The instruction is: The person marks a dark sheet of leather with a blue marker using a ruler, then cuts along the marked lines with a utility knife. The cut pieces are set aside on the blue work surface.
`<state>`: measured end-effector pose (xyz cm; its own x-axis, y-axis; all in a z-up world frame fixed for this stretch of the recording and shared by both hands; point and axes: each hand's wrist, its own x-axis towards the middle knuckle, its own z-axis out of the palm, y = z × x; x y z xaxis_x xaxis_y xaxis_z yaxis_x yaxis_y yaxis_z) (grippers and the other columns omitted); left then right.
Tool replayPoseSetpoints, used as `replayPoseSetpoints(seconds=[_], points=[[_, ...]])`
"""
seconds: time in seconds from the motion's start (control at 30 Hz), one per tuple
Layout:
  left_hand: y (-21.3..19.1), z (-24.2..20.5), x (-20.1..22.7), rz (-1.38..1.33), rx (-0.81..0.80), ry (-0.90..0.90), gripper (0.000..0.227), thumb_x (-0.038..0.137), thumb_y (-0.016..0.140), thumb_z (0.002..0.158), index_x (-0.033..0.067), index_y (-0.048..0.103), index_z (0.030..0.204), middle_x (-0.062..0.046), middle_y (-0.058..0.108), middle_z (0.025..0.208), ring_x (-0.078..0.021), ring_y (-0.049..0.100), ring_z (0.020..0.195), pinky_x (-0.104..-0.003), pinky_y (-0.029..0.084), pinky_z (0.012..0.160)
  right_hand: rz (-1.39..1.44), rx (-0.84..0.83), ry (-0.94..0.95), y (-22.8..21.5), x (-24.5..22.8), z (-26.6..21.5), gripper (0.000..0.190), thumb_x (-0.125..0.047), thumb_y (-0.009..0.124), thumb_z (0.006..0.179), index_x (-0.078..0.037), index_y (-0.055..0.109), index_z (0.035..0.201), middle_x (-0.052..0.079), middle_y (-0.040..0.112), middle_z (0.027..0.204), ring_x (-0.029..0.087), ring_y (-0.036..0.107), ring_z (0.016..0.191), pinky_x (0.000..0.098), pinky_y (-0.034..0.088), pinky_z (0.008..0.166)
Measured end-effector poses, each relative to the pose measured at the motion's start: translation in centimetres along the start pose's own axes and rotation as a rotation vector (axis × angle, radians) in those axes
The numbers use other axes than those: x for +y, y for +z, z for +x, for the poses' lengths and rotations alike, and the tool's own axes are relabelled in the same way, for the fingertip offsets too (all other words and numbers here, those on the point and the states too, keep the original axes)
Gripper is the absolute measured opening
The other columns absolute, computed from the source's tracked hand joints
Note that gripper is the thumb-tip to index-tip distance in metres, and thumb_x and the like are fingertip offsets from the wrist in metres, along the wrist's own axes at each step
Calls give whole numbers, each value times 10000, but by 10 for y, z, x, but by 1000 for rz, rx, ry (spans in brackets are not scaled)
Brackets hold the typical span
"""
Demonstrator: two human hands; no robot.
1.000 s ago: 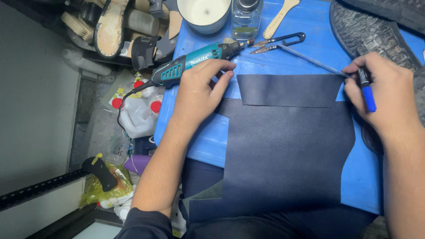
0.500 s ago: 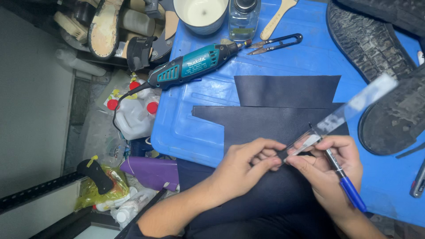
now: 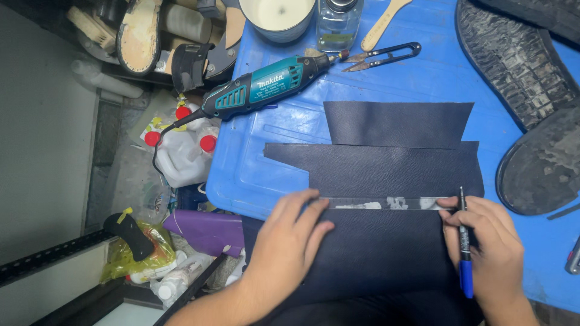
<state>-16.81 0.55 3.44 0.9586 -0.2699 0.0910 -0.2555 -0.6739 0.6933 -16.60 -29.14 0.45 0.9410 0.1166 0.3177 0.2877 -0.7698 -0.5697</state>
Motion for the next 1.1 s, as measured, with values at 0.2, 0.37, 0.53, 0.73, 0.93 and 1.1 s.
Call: replayPoseSetpoints(seconds=[0.2,0.37,0.53,0.73,0.93,1.1], points=[[40,-23,25,40,-154,130,905,441,763,889,-143,411,1484,-323,371,1598,-487,335,1522,-577,316,1211,23,5,11,-1,16,-6,253,30,823,923,-44,589,982,107,752,1082,226,715,1073,286,547,948],[67,-29,25,67,-156,104,1056,553,735,904,-173,318,1548,-361,260,1664,-520,215,1591,-659,219,1254,-3,-4,-4,-2,21,-13,245,24,830,942,-37,596,982,116,753,1077,208,725,1082,283,553,971],[74,-31,21,85,-142,102,1037,539,736,920,-157,311,1560,-350,253,1674,-517,199,1599,-652,202,1262,-7,-4,8,-2,26,-16,243,14,836,942,-31,600,975,122,752,1062,200,728,1083,280,558,975],[73,-29,22,90,-146,96,1027,507,757,902,-153,325,1560,-348,264,1667,-517,211,1584,-654,218,1246,-57,21,28,-2,26,-19,261,-3,855,951,-28,597,976,131,752,1083,204,725,1080,280,528,956],[69,-25,22,103,-163,93,1013,511,772,881,-157,363,1523,-343,298,1642,-516,259,1549,-651,258,1212,-88,73,73,-3,27,-26,300,-15,878,953,-8,583,1008,142,745,1102,212,725,1072,291,552,985],[66,-23,23,128,-164,88,994,511,768,882,-150,378,1513,-321,311,1639,-502,270,1538,-644,262,1204,-63,90,84,-3,23,-21,307,-14,876,930,2,581,1015,153,739,1090,229,722,1052,305,550,974]])
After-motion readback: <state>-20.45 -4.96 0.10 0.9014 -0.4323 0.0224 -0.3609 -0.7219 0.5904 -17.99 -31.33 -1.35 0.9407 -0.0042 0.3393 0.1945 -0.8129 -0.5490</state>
